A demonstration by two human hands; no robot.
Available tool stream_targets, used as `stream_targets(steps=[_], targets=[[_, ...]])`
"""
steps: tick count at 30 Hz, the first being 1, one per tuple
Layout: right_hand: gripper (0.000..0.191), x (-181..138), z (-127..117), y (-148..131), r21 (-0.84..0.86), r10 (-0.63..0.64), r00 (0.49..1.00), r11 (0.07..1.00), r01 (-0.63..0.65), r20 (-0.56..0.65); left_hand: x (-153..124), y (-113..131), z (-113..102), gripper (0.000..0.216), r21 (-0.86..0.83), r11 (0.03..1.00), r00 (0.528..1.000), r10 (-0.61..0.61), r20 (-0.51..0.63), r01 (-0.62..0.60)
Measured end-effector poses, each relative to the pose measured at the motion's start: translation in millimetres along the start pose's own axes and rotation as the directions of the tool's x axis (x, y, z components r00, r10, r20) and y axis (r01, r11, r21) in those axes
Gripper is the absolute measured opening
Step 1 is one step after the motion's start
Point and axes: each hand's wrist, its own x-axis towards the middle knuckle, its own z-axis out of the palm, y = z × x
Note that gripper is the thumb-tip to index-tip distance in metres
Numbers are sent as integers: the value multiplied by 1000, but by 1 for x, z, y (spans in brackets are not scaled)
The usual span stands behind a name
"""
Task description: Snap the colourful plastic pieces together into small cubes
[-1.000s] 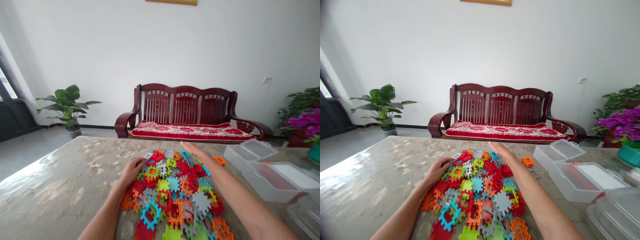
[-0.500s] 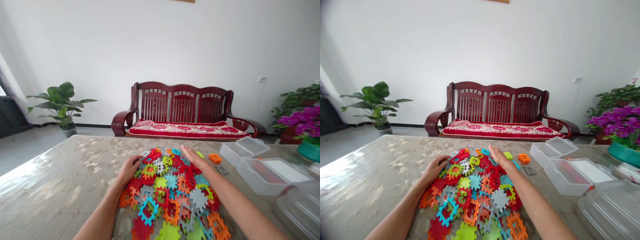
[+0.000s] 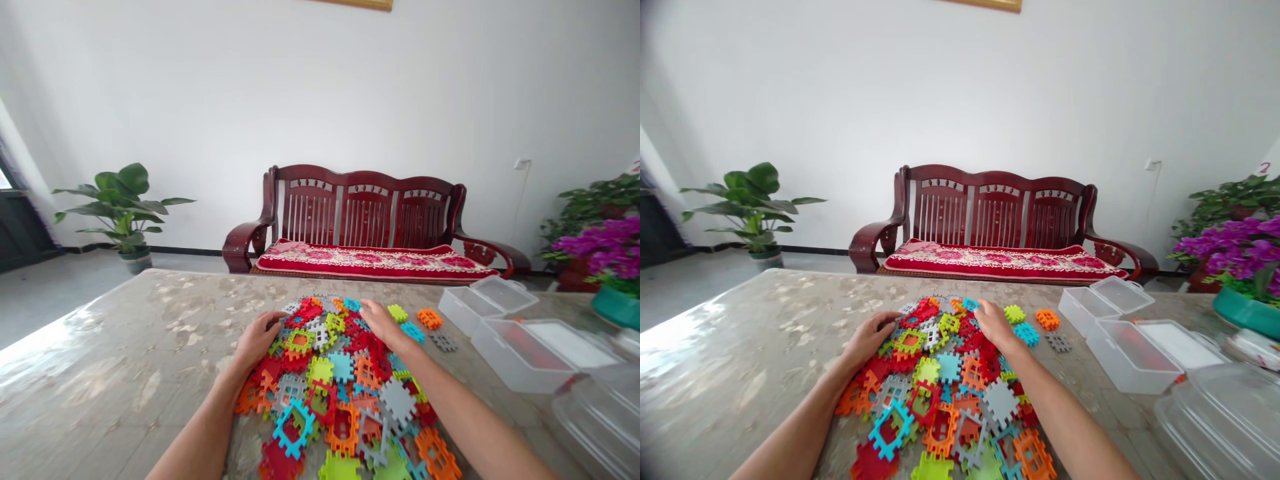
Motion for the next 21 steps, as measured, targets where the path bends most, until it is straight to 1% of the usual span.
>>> stream_targets(steps=[3, 7, 9, 12, 15, 18, 21], targets=[[49, 24, 0, 0, -94, 25, 1000, 995, -26, -19, 0, 1, 0, 35, 8, 1000, 1000, -4, -5, 4], [61, 44, 6, -3, -144, 25, 999, 989, -21, 25, 0, 0, 0, 36, 2, 1000, 1000, 5, -10, -5], [62, 48, 9, -6, -158, 26, 998, 987, -18, 52, 0, -1, 1, 35, 2, 1000, 1000, 15, -7, -15], [58, 49, 11, -12, -168, 26, 998, 986, -16, 60, 0, -3, 1, 34, -5, 1000, 999, 28, -17, -29], [58, 45, 5, -16, -176, 24, 999, 984, -15, 47, 1, -3, 1, 34, -6, 1000, 999, 26, -20, -26], [59, 37, -9, -10, -109, -12, 999, 994, 9, -30, 1, -3, 1, 33, 1, 1000, 1000, 25, -16, -25], [58, 21, -30, 13, 51, -59, 986, 996, 68, -157, 2, -4, 1, 33, 4, 999, 999, 33, -19, -32]])
